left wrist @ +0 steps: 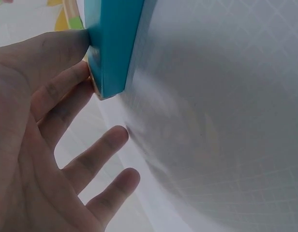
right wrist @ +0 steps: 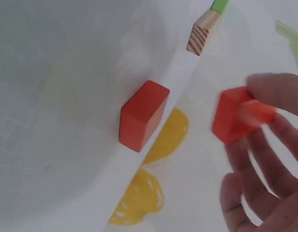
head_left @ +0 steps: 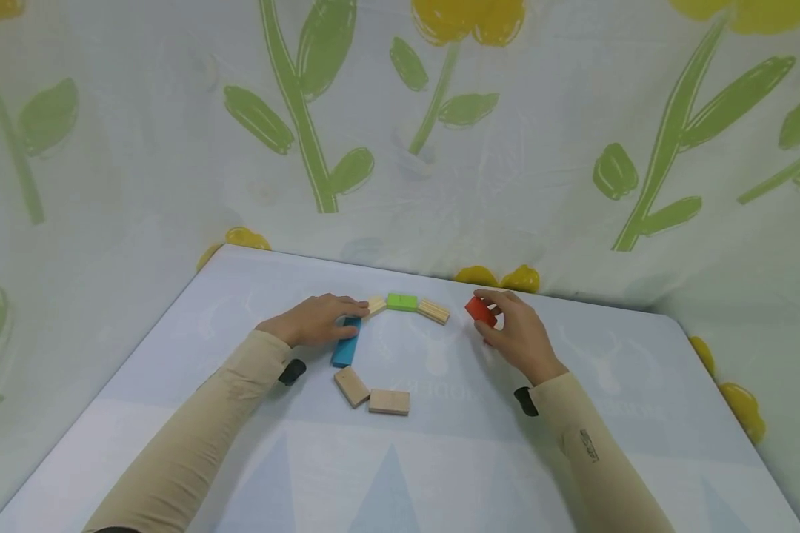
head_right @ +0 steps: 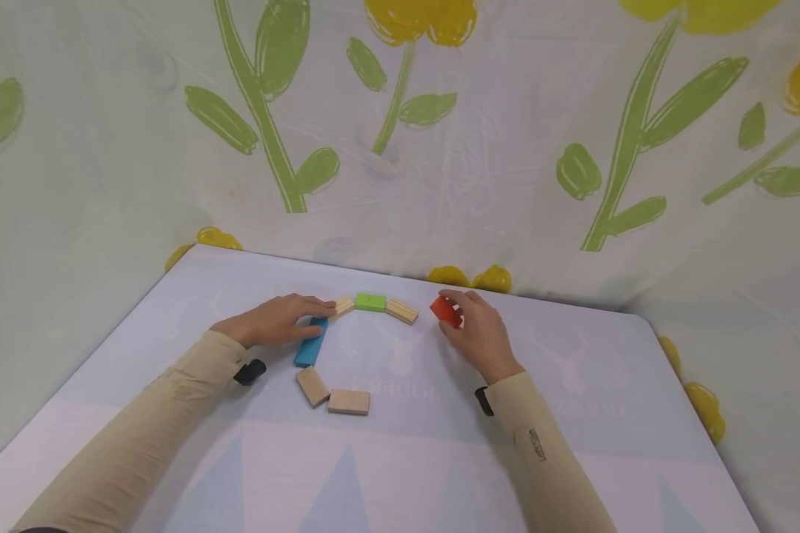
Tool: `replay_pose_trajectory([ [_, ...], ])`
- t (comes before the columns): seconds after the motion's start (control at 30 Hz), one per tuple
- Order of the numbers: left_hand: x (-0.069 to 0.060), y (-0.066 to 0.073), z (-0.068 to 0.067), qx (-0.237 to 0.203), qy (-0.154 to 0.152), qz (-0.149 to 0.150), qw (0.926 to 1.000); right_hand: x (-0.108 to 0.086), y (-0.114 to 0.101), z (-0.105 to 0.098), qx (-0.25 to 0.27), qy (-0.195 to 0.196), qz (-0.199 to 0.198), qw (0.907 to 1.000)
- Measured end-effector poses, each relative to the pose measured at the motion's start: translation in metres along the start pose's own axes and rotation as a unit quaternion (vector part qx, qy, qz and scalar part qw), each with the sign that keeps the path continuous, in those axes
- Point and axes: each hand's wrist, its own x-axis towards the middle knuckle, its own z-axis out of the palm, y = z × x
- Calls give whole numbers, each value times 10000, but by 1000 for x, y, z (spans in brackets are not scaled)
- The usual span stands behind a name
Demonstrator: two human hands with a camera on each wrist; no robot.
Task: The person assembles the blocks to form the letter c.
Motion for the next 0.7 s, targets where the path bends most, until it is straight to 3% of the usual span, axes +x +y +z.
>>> replay_pose_trajectory([
  [0.3, 0, 0, 1, 1, -12, -5, 10000, -12, -9, -4, 211, 963, -877, 9913],
  [0.7, 1, 0, 2, 6, -2, -86, 10000, -23, -15, -8, 257, 1265, -1528, 9798],
])
